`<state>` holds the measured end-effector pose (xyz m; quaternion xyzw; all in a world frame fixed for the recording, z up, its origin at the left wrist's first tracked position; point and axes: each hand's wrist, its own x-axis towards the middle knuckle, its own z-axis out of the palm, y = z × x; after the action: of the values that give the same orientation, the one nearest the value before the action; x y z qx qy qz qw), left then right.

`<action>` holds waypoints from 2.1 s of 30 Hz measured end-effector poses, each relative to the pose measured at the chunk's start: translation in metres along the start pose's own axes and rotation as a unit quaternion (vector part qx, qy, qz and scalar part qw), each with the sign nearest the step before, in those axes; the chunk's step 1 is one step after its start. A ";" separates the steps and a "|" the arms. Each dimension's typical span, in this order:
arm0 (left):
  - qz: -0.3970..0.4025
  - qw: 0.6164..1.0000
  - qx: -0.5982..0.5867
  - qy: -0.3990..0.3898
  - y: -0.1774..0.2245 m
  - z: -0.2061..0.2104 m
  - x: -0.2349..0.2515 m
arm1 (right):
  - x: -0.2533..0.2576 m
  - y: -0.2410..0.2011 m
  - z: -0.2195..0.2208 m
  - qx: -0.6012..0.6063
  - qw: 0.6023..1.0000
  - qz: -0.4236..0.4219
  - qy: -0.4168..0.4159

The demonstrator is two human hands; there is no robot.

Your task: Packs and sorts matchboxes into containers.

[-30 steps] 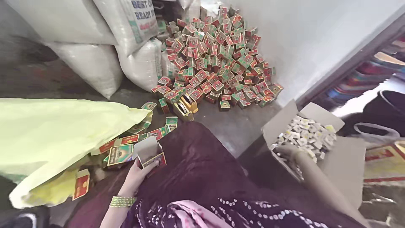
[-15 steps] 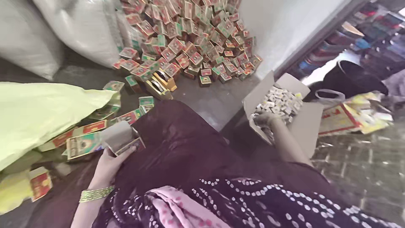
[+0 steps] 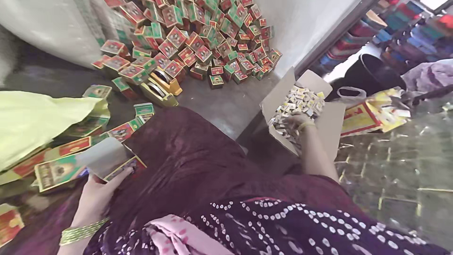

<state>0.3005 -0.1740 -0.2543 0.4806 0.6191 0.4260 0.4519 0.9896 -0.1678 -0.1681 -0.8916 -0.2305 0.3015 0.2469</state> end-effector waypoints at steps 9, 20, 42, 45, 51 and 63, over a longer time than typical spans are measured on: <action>-0.027 0.999 0.021 0.011 0.008 0.000 -0.001 | -0.086 -0.118 -0.013 0.122 0.948 -0.293 0.027; -0.027 0.995 -0.089 0.027 -0.001 -0.002 0.000 | -0.041 -0.162 0.273 -0.215 0.925 -0.284 -0.129; -0.011 0.995 -0.085 0.044 -0.005 -0.001 0.004 | -0.014 -0.134 0.275 -0.250 0.915 -0.261 -0.180; -0.007 0.997 -0.046 0.059 -0.004 0.001 0.004 | 0.000 -0.122 0.308 -0.264 0.897 -0.303 -0.187; -0.011 0.993 -0.054 0.102 0.005 0.012 0.013 | 0.023 -0.126 0.340 -0.303 0.866 -0.358 -0.173; 0.020 0.996 -0.036 0.081 0.024 0.026 0.041 | -0.071 -0.203 0.314 0.012 0.870 -0.467 -0.155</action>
<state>0.3256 -0.1277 -0.2436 0.4405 0.6281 0.4944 0.4087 0.6808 0.0439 -0.2386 -0.6185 -0.6519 0.2881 0.3309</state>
